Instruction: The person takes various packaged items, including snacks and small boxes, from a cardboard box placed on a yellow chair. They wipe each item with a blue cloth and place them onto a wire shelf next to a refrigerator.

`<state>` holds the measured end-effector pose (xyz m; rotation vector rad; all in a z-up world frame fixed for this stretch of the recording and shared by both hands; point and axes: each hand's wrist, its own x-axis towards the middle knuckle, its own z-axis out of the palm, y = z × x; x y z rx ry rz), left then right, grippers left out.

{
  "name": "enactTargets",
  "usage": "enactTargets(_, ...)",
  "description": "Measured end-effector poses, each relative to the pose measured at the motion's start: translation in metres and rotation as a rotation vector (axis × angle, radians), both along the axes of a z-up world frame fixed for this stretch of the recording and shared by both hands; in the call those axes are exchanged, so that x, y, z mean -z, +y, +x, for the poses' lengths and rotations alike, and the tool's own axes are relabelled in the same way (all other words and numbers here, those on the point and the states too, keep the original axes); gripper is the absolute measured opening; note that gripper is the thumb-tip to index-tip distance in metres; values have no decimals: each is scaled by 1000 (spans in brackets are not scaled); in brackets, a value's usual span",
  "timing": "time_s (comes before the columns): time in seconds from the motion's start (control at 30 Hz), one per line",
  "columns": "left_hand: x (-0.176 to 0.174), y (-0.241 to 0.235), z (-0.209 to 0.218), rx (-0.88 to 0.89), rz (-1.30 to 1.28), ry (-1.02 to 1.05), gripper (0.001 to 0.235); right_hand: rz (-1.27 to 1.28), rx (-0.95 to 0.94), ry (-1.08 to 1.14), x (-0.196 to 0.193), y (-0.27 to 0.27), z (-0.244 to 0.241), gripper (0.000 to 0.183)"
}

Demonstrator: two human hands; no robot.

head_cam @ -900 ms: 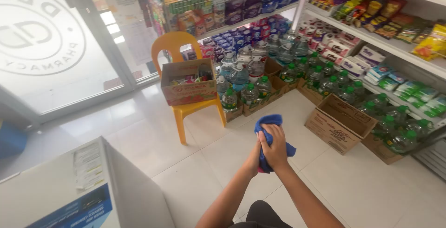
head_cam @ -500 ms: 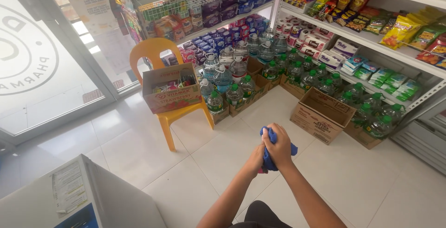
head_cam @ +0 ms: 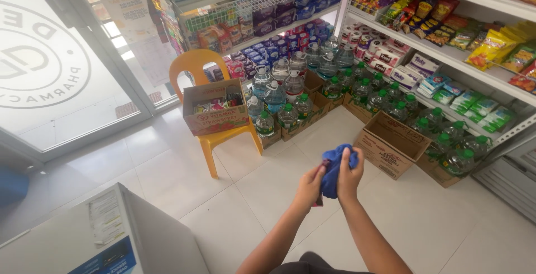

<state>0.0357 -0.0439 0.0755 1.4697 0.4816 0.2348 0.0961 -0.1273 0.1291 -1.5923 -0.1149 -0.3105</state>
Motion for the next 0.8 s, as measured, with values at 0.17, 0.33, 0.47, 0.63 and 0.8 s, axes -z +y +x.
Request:
enactTargets(0.17, -117, 12, -12, -113, -114, -342, 41, 72, -357, 108, -59, 12, -32, 41)
enactTargets(0.33, -149, 40, -5, -39, -130, -555, 45, 248, -694, 435, -69, 14, -7, 66)
enactTargets(0.47, -143, 77, 1, -199, -164, -192, 50, 75, -936, 709, -88, 27, 16, 72)
enactTargets(0.63, -114, 131, 30, -318, -117, -199, 41, 57, -948, 709, -51, 98, 45, 58)
enactTargets(0.8, -67, 227, 59, -437, 143, -137, 23, 6, -908, 611, -41, 188, 85, 42)
